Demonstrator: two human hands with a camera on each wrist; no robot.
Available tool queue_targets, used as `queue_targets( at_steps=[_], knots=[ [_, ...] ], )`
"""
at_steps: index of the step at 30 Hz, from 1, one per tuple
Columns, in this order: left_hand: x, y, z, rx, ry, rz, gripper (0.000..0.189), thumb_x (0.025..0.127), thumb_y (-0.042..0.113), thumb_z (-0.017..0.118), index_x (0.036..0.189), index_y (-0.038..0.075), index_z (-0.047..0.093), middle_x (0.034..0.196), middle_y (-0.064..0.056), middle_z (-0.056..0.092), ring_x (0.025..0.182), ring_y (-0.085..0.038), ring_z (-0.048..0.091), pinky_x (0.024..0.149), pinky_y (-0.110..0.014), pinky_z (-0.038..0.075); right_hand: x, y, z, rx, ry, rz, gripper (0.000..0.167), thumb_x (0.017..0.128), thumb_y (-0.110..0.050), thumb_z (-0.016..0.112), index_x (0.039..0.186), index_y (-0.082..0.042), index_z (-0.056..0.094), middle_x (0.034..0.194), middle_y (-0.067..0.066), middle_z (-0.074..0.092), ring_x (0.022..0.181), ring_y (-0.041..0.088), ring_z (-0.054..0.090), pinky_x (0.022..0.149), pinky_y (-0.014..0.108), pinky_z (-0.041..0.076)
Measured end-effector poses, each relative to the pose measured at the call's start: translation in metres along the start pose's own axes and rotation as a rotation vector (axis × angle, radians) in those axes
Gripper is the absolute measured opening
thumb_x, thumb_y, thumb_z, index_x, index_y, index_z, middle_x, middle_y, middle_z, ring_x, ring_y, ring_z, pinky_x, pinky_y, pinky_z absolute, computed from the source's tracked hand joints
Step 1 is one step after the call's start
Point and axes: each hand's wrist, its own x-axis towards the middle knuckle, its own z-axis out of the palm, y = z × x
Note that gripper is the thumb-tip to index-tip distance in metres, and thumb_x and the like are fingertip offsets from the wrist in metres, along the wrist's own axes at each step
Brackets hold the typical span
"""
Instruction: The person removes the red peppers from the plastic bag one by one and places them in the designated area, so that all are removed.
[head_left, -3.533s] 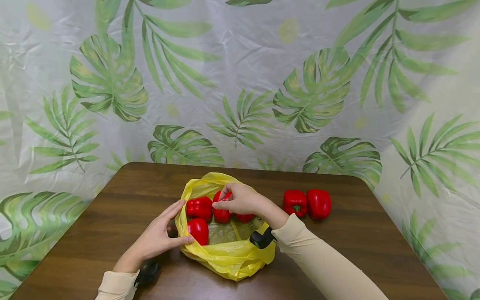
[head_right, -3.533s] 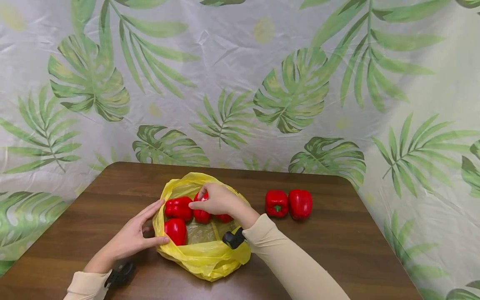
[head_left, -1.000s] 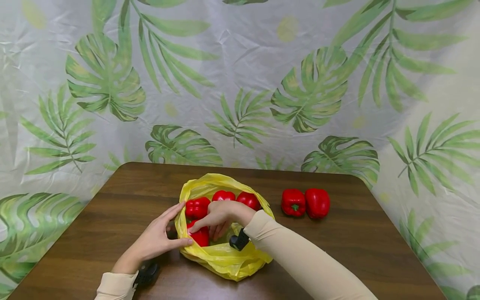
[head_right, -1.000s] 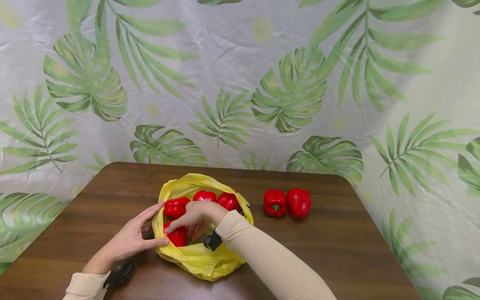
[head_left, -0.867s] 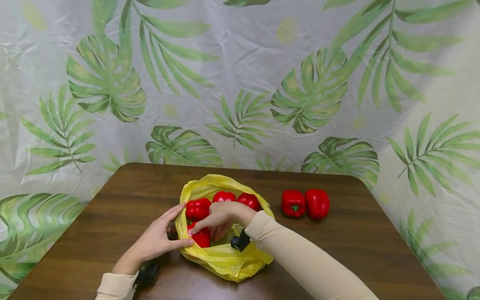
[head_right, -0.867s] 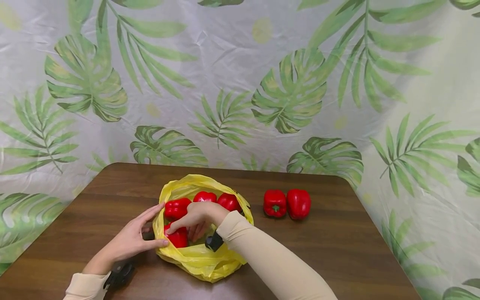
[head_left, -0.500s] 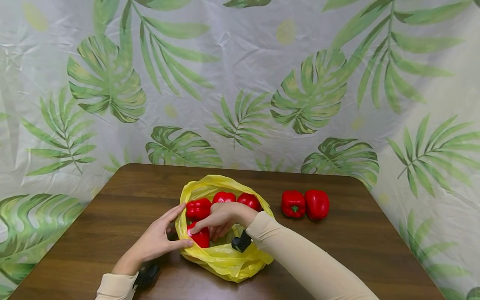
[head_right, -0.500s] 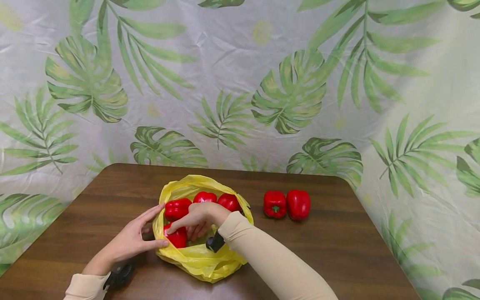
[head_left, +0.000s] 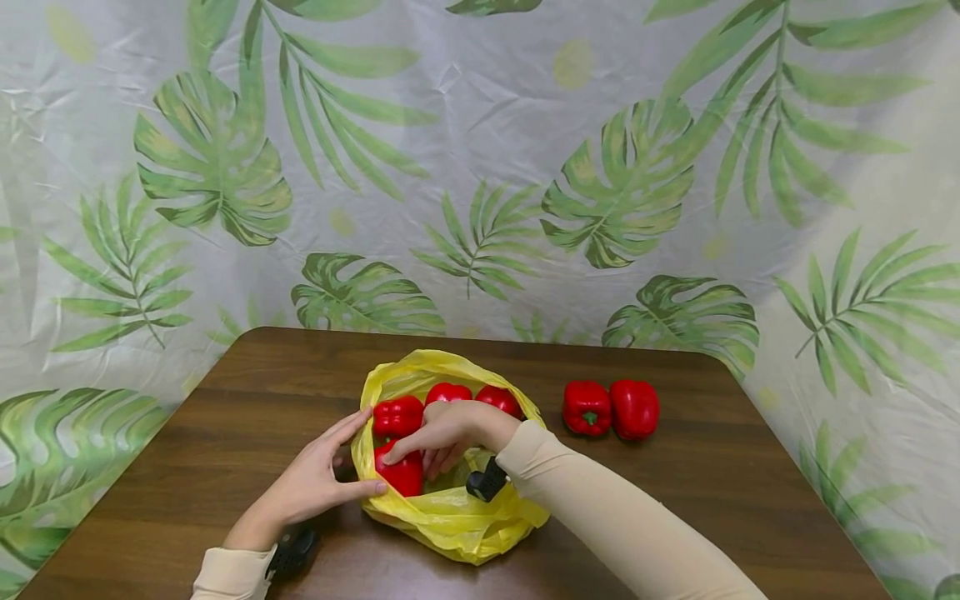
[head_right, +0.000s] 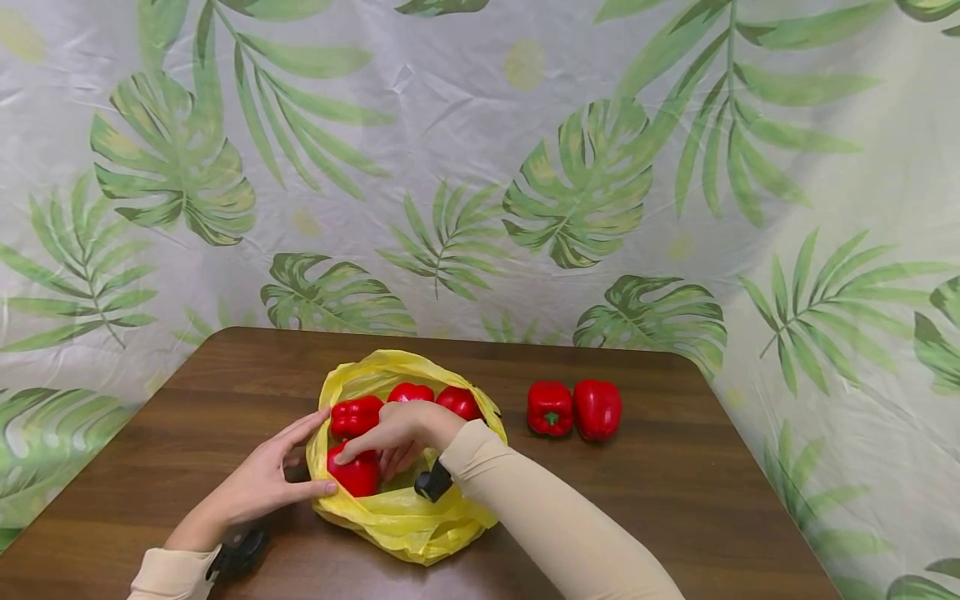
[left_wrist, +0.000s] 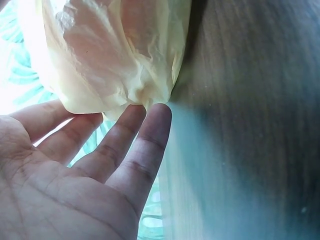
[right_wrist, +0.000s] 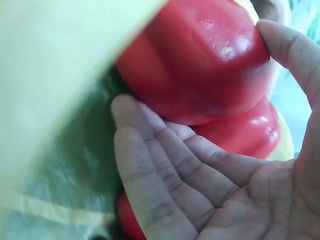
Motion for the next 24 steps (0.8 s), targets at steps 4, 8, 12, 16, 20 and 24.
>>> queue_targets(
  at_steps=[4,8,12,16,20,24],
  knots=[
    [0.0,-0.001,0.001,0.001,0.01,0.014,0.104,0.084,0.043,0.091,0.167,0.008,0.038,0.17,-0.024,0.039,0.145,-0.047,0.053,0.1,-0.054,0.062,-0.006,-0.002,-0.009,0.001,-0.005,-0.004,0.049,0.089,-0.05,0.083,0.098,-0.004,0.07,0.097,0.021,0.079,0.102,0.04,0.079,0.094,0.047,0.065],
    [0.0,-0.001,0.002,0.011,0.02,0.026,0.105,0.083,0.044,0.092,0.167,0.009,0.039,0.17,-0.024,0.04,0.145,-0.047,0.053,0.1,-0.053,0.062,-0.013,-0.003,-0.015,-0.024,-0.025,-0.014,0.046,0.091,-0.051,0.082,0.085,-0.006,0.072,0.09,0.019,0.078,0.098,0.04,0.079,0.096,0.048,0.064],
    [0.0,-0.001,0.003,0.014,0.023,0.035,0.105,0.083,0.044,0.092,0.167,0.009,0.039,0.169,-0.024,0.041,0.144,-0.045,0.054,0.099,-0.047,0.063,-0.018,-0.001,-0.02,-0.052,-0.042,-0.032,0.049,0.092,-0.051,0.081,0.067,-0.012,0.066,0.071,0.009,0.069,0.069,0.025,0.073,0.093,0.044,0.066],
    [0.0,-0.001,0.003,0.014,0.024,0.038,0.105,0.083,0.043,0.093,0.166,0.007,0.04,0.169,-0.025,0.042,0.143,-0.045,0.055,0.098,-0.039,0.062,-0.02,0.001,-0.024,-0.051,-0.054,-0.044,0.048,0.094,-0.05,0.079,0.064,-0.015,0.065,0.066,0.003,0.064,0.058,0.013,0.062,0.09,0.042,0.066],
    [0.0,-0.001,0.003,0.015,0.028,0.042,0.105,0.082,0.043,0.093,0.165,0.005,0.041,0.168,-0.025,0.042,0.143,-0.045,0.056,0.098,-0.035,0.062,-0.025,0.003,-0.028,-0.043,-0.046,-0.046,0.042,0.094,-0.05,0.079,0.071,-0.016,0.069,0.069,0.003,0.064,0.06,0.013,0.059,0.085,0.039,0.067],
    [0.0,-0.001,0.003,0.012,0.03,0.043,0.105,0.082,0.043,0.093,0.165,0.005,0.041,0.168,-0.025,0.042,0.143,-0.045,0.056,0.097,-0.035,0.063,-0.03,0.005,-0.033,-0.035,-0.022,-0.042,0.04,0.093,-0.05,0.079,0.074,-0.017,0.067,0.068,0.0,0.056,0.063,0.014,0.052,0.069,0.026,0.061]
  ],
)
